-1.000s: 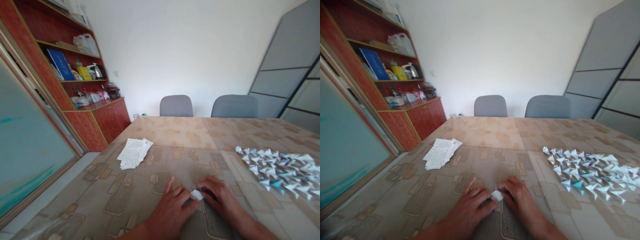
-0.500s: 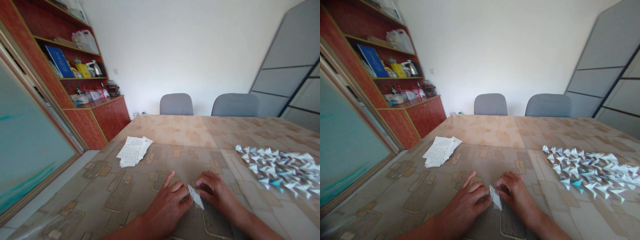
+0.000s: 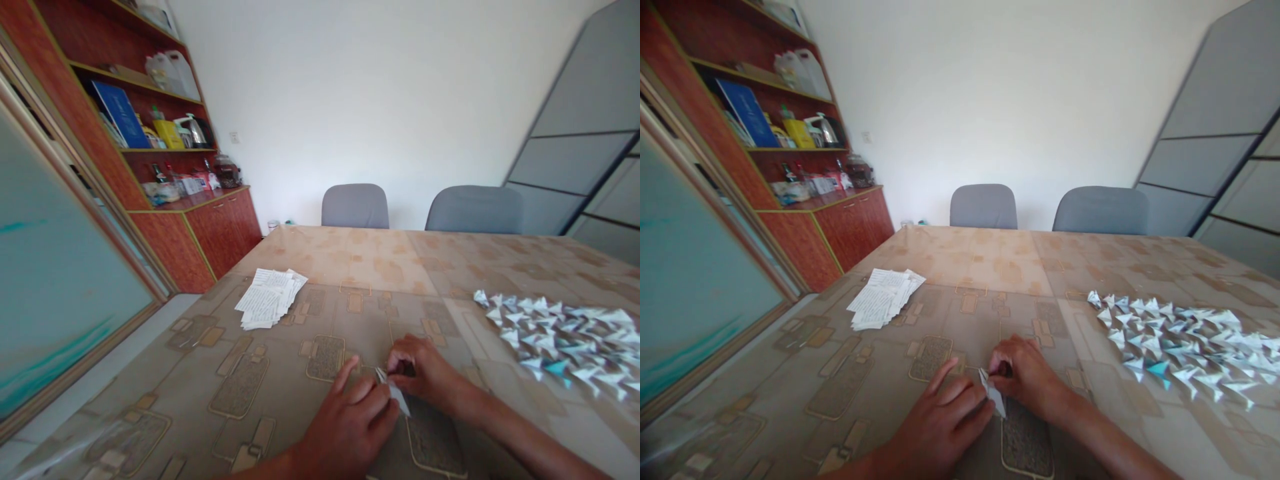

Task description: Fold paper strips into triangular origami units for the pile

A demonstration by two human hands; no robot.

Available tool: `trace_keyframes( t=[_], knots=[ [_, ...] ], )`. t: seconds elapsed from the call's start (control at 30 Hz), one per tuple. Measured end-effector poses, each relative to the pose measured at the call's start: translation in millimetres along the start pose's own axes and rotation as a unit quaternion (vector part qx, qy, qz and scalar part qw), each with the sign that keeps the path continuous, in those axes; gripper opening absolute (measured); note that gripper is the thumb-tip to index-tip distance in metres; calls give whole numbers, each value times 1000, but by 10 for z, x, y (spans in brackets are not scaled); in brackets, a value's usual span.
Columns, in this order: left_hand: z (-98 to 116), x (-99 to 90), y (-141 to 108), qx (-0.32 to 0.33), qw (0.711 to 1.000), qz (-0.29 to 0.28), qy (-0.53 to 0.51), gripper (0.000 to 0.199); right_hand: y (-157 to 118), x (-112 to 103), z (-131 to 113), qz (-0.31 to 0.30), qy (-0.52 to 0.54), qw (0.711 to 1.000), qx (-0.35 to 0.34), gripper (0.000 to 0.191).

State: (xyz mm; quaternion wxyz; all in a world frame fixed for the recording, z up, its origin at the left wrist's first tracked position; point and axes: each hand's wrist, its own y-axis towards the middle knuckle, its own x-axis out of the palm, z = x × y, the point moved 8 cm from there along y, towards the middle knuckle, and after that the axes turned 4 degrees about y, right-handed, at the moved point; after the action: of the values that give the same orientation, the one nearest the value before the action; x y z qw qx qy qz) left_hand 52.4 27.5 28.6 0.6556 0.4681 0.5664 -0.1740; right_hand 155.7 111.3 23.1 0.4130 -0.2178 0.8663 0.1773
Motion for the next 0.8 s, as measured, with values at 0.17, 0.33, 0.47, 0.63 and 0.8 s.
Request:
trace_keyframes(
  t=[0.17, 0.33, 0.47, 0.63, 0.8],
  knots=[
    [28, 52, -12, -4, 1000, 29, -2, 17, 43, 35, 42, -17, -2, 1000, 12, 9],
    [29, 109, -25, 2, 1000, 3, -27, 17, 135, 60, 45, -25, -6, 1000, 15, 10],
    [21, 108, -27, 7, 999, -15, -42, 21, 205, 68, 48, -20, -10, 1000, 17, 11],
    [29, 72, -3, 16, 1000, 3, -23, 18, 244, 64, 41, -6, -18, 999, 26, 11],
    [15, 104, -3, 7, 998, 54, -14, 15, 200, 33, 48, 7, -18, 999, 26, 24]
  ],
)
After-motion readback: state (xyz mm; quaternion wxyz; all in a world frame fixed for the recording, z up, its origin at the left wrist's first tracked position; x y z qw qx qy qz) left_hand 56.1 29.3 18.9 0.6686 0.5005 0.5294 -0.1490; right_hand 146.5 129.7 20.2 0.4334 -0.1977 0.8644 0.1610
